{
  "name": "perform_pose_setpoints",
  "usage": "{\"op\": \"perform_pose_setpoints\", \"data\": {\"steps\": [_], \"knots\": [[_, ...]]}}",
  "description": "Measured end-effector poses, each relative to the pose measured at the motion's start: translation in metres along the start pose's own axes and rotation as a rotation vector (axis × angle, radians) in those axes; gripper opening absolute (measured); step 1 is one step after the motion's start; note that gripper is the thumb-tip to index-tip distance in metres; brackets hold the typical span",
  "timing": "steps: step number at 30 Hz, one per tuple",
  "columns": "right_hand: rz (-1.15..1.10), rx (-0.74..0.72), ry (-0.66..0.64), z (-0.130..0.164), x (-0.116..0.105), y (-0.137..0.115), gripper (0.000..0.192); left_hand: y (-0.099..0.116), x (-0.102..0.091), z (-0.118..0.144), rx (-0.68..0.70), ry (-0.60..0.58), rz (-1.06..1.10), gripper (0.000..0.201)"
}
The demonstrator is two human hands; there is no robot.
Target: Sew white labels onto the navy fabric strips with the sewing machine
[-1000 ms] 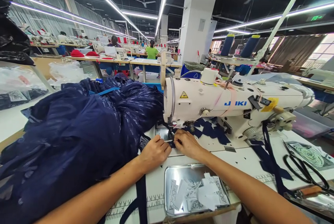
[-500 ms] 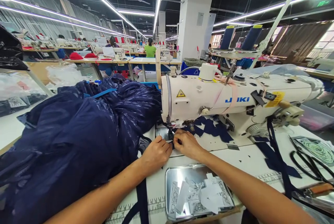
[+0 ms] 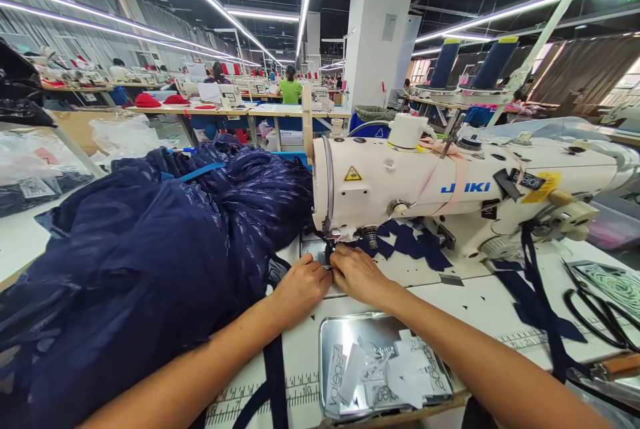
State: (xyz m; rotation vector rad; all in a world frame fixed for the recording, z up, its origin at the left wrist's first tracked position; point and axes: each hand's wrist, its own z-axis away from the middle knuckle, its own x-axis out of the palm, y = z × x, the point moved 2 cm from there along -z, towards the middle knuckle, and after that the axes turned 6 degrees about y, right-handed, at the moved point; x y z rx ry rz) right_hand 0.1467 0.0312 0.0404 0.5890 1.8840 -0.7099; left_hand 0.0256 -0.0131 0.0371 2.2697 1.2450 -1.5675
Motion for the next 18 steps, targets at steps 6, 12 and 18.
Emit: {"op": "perform_pose_setpoints", "data": {"steps": [6, 12, 18], "knots": [[-0.305, 0.219, 0.135, -0.001, 0.008, 0.006, 0.02, -0.002, 0.0, -0.001, -0.041, -0.038, 0.06, 0.017], [-0.476, 0.257, 0.194, 0.0, 0.012, 0.009, 0.024, -0.002, 0.0, -0.001, -0.042, -0.058, 0.084, 0.015], [-0.55, 0.11, 0.178, 0.005, 0.006, 0.016, 0.022, 0.001, 0.001, 0.003, -0.051, -0.009, 0.04, 0.015]]}}
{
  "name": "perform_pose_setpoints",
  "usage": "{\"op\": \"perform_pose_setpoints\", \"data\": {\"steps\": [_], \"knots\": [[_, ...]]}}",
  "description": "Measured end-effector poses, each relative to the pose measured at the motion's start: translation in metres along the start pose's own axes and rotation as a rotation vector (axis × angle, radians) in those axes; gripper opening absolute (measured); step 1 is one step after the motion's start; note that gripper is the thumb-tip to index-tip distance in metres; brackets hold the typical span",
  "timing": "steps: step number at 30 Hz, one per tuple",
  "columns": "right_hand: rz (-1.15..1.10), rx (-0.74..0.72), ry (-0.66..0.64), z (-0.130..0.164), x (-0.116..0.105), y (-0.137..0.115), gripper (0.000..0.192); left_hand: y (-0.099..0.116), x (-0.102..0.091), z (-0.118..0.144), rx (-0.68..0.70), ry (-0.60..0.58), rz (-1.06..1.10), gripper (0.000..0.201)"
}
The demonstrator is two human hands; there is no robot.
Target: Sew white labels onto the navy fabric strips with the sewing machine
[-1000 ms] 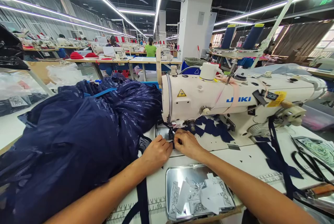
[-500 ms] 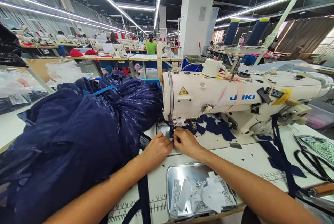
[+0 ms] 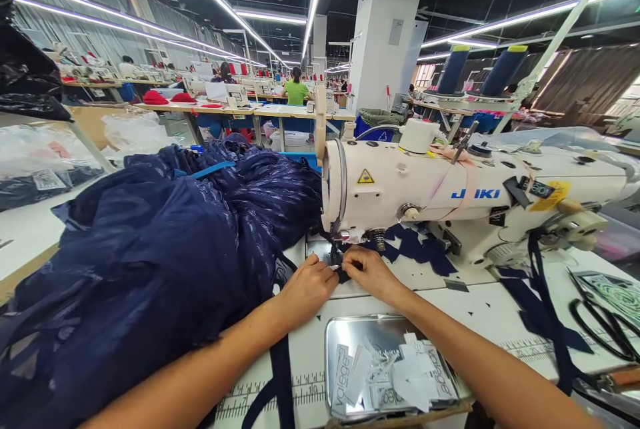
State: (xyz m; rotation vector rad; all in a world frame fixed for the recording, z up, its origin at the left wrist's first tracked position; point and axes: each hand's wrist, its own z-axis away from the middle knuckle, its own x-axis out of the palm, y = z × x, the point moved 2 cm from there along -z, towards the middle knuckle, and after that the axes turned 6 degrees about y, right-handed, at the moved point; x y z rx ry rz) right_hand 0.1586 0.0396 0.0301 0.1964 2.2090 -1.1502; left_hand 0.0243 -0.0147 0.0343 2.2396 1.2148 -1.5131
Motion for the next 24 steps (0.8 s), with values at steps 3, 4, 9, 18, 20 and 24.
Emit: {"op": "perform_pose_setpoints", "data": {"steps": [3, 4, 9, 18, 20, 24], "knots": [[-0.042, -0.068, -0.052, 0.002, -0.007, -0.001, 0.02, 0.002, 0.001, 0.001, 0.011, 0.017, -0.031, 0.014], [-0.049, -0.089, -0.076, 0.002, -0.009, -0.002, 0.019, 0.002, 0.001, 0.001, 0.016, 0.02, -0.04, 0.014], [0.072, -0.21, -0.225, 0.007, -0.015, -0.007, 0.019, 0.003, -0.001, 0.001, 0.019, 0.035, -0.058, 0.018], [0.343, -0.326, -0.271, 0.014, -0.016, -0.015, 0.022, 0.004, -0.003, -0.003, 0.037, 0.034, -0.051, 0.025], [0.249, -0.296, -0.279, 0.013, -0.017, -0.013, 0.021, 0.005, -0.002, -0.005, 0.039, 0.016, -0.053, 0.025], [0.409, -0.328, -0.267, 0.017, -0.012, -0.012, 0.021, 0.004, -0.004, -0.005, 0.017, -0.012, -0.036, 0.022]]}}
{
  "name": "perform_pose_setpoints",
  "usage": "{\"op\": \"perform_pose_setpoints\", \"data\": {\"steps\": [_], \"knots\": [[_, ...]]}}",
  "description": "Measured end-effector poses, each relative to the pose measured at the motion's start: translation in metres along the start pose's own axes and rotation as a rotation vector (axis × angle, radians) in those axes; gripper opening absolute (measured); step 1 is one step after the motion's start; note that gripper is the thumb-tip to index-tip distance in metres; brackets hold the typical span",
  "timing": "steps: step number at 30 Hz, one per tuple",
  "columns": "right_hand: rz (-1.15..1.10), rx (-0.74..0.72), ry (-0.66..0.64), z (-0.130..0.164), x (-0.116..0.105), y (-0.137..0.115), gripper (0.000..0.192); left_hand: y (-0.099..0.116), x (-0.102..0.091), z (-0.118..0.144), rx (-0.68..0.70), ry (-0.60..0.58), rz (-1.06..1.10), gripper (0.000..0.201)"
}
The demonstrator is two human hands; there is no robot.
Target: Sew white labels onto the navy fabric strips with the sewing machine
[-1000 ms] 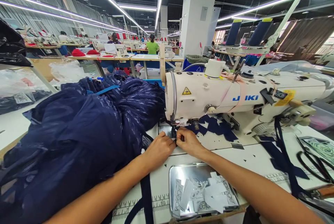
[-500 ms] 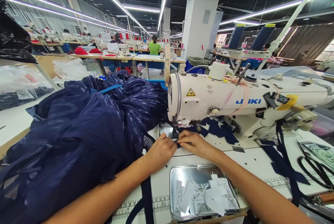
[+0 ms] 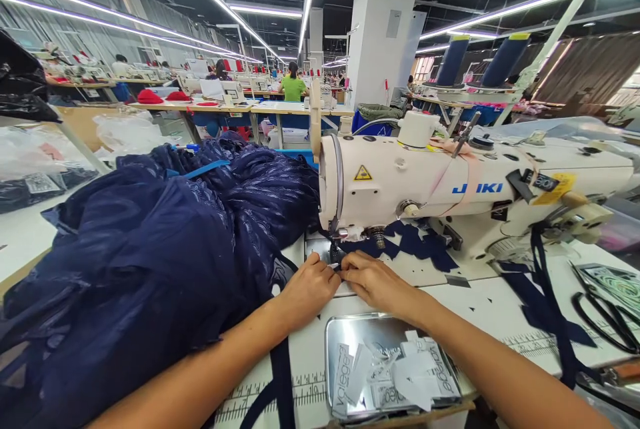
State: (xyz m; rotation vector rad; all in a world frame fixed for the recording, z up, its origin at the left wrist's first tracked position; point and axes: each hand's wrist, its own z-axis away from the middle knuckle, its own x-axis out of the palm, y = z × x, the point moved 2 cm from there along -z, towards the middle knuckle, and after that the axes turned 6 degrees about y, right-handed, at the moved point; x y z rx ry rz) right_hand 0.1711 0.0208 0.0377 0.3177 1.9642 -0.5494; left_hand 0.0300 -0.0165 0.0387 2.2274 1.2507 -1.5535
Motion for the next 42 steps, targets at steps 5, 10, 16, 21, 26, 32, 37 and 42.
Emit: {"op": "perform_pose_setpoints", "data": {"steps": [5, 10, 16, 21, 26, 32, 37, 42], "knots": [[0.32, -0.071, -0.045, 0.004, 0.005, -0.014, 0.019, -0.01, -0.02, 0.012, -0.058, -0.031, 0.119, 0.009], [0.354, -0.208, -0.122, 0.001, -0.003, -0.008, 0.021, -0.012, -0.028, 0.021, 0.003, -0.035, 0.26, 0.009], [0.34, -0.276, -0.128, -0.005, -0.007, 0.015, 0.026, -0.005, -0.008, 0.01, -0.021, -0.054, 0.254, 0.014], [0.264, -0.266, -0.013, 0.003, -0.003, 0.023, 0.03, 0.0, -0.003, 0.006, -0.052, -0.034, 0.193, 0.016], [0.153, -0.315, 0.107, 0.007, -0.005, 0.026, 0.031, 0.003, -0.003, 0.007, -0.055, -0.032, 0.143, 0.018], [0.098, -0.305, 0.091, 0.002, -0.009, 0.027, 0.031, 0.005, 0.0, 0.008, -0.048, -0.009, 0.1, 0.015], [0.239, -0.279, 0.035, 0.0, -0.004, 0.02, 0.028, 0.005, 0.001, 0.008, -0.052, -0.008, 0.118, 0.014], [0.412, -0.261, 0.016, 0.002, 0.002, 0.01, 0.029, -0.001, 0.0, 0.011, -0.047, 0.001, 0.19, 0.018]]}}
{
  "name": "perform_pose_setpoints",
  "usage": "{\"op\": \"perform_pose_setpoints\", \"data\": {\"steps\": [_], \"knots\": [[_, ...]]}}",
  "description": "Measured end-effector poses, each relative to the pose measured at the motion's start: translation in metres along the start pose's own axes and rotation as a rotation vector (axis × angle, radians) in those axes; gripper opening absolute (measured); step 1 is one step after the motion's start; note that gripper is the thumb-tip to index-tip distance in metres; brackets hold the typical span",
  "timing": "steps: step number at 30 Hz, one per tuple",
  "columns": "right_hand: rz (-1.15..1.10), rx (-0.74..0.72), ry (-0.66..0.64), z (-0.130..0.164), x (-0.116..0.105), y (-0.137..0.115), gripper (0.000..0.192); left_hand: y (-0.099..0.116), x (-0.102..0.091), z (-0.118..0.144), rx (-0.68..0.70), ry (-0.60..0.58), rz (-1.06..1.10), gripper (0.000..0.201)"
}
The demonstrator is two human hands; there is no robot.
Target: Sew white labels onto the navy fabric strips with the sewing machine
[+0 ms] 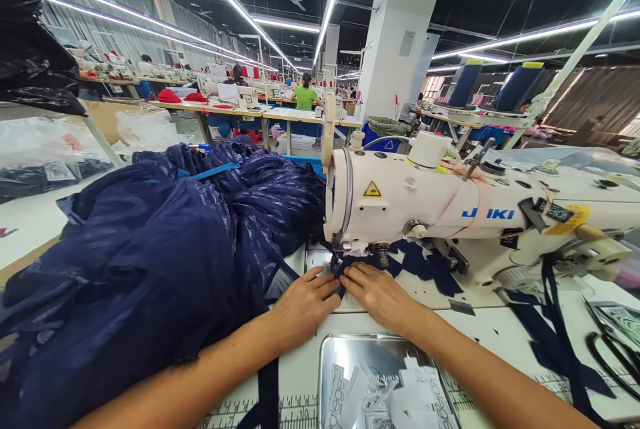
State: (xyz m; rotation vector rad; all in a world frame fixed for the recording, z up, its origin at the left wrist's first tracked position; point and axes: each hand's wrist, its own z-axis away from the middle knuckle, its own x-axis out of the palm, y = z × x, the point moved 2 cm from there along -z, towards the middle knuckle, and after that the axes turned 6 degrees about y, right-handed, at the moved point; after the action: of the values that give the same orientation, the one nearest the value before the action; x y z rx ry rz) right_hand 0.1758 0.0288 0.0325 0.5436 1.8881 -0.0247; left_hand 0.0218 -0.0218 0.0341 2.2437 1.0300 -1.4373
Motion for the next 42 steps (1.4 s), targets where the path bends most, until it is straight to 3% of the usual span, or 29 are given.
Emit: {"op": "perform_pose_setpoints", "data": {"steps": [13, 17, 29, 42], "knots": [[-0.015, -0.049, -0.043, -0.003, 0.002, 0.018, 0.035, 0.003, 0.006, -0.019, -0.135, -0.119, 0.0, 0.025], [-0.027, -0.04, -0.079, -0.001, 0.006, 0.022, 0.041, 0.005, 0.007, -0.021, -0.156, -0.105, -0.013, 0.023], [-0.058, -0.042, -0.025, -0.002, 0.007, 0.024, 0.036, 0.005, 0.011, -0.023, -0.16, -0.055, -0.057, 0.021], [-0.057, -0.007, -0.052, -0.005, 0.006, 0.025, 0.037, 0.004, 0.014, -0.026, -0.175, -0.078, -0.107, 0.018]]}}
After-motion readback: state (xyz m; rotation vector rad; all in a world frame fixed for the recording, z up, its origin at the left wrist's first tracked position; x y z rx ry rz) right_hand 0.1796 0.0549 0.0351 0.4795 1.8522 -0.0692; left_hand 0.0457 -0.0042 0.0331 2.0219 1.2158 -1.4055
